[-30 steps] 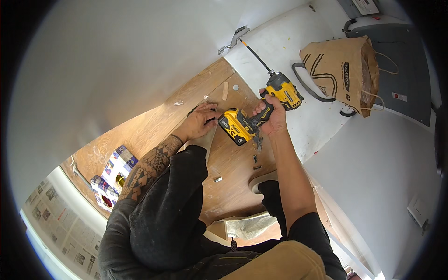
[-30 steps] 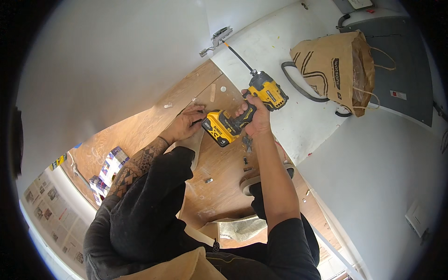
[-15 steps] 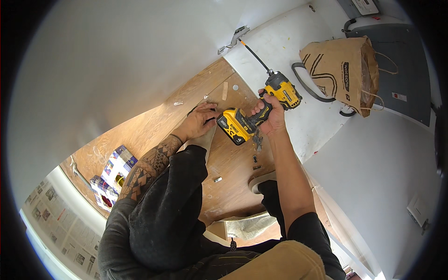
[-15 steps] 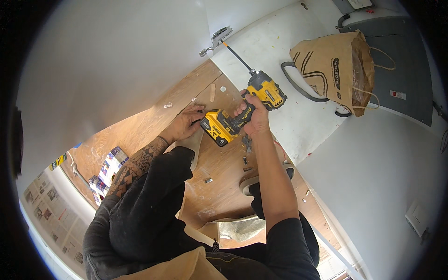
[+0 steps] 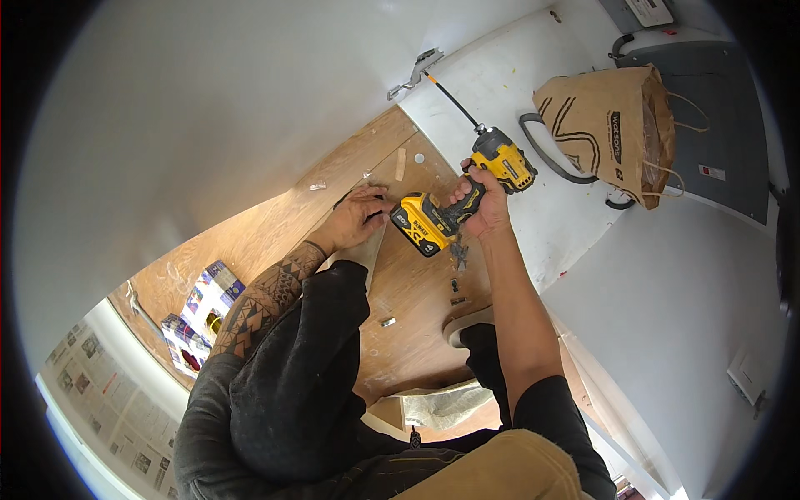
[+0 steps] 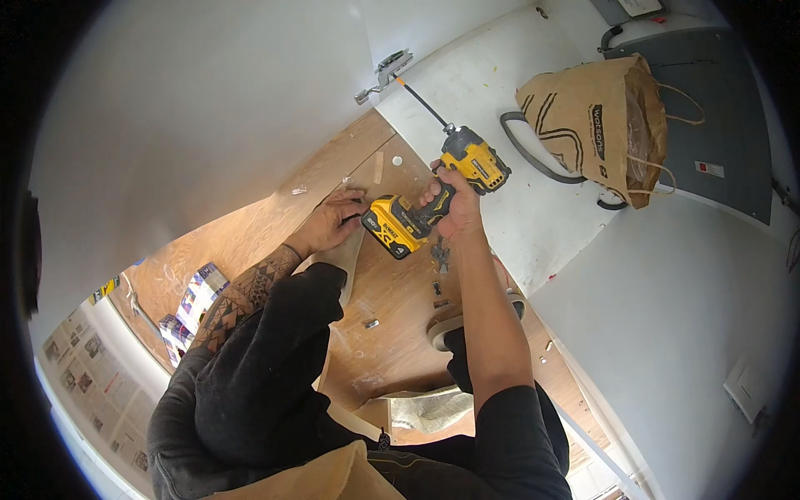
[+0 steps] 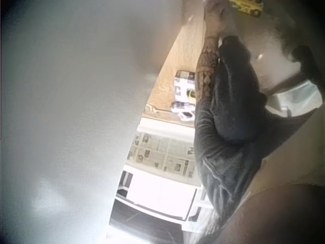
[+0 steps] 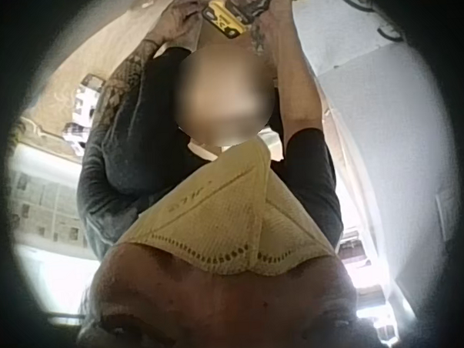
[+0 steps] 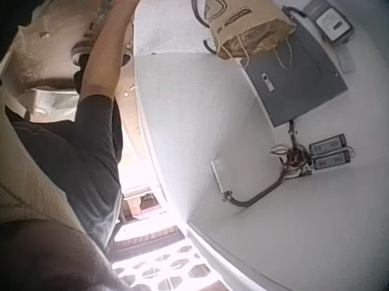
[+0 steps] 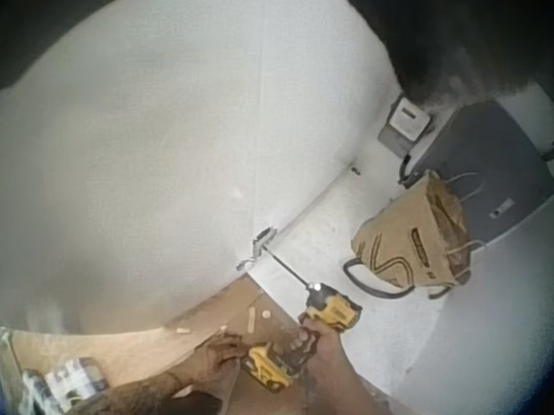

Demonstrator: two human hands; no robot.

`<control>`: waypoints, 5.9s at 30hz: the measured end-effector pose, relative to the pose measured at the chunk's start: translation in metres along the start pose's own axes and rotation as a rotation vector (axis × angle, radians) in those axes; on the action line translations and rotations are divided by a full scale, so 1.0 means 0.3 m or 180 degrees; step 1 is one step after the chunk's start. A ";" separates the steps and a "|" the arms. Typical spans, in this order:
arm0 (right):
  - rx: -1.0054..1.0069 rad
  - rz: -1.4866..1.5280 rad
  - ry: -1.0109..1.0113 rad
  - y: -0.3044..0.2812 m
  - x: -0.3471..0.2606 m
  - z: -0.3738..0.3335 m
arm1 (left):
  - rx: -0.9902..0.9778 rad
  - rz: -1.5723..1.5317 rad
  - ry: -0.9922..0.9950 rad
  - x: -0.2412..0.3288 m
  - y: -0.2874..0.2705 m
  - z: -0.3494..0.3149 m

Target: Installing white cabinet doors onto a wooden frame using a power drill and hinges.

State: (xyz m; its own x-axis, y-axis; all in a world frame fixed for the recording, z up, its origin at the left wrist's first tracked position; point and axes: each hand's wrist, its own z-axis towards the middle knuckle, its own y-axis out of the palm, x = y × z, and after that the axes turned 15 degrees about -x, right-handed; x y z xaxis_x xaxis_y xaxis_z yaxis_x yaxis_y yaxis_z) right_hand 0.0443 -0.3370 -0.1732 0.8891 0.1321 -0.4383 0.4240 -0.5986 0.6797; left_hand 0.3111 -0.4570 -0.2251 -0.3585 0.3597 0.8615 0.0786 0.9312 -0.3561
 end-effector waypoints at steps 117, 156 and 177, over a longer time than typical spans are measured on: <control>0.0296 -0.0586 -0.3357 0.364 0.804 -1.478 | 0.4227 0.0287 0.0902 0.824 -0.618 -1.099; 0.0849 -0.1030 -0.2244 0.295 0.856 -1.289 | 0.2876 0.0948 0.1820 1.417 -0.019 -0.363; 0.0907 -0.1047 -0.2263 0.229 0.852 -1.287 | 0.3332 0.1454 0.1228 1.512 -0.151 -0.289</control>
State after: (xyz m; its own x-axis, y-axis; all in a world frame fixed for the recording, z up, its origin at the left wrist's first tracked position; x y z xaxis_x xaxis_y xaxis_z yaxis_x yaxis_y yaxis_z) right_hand 0.3673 -0.0394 -0.0113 0.3661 -0.1379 -0.9203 0.4983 -0.8062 0.3190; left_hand 0.2255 -0.3309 0.2132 -0.1787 0.8038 0.5674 -0.7309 0.2776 -0.6234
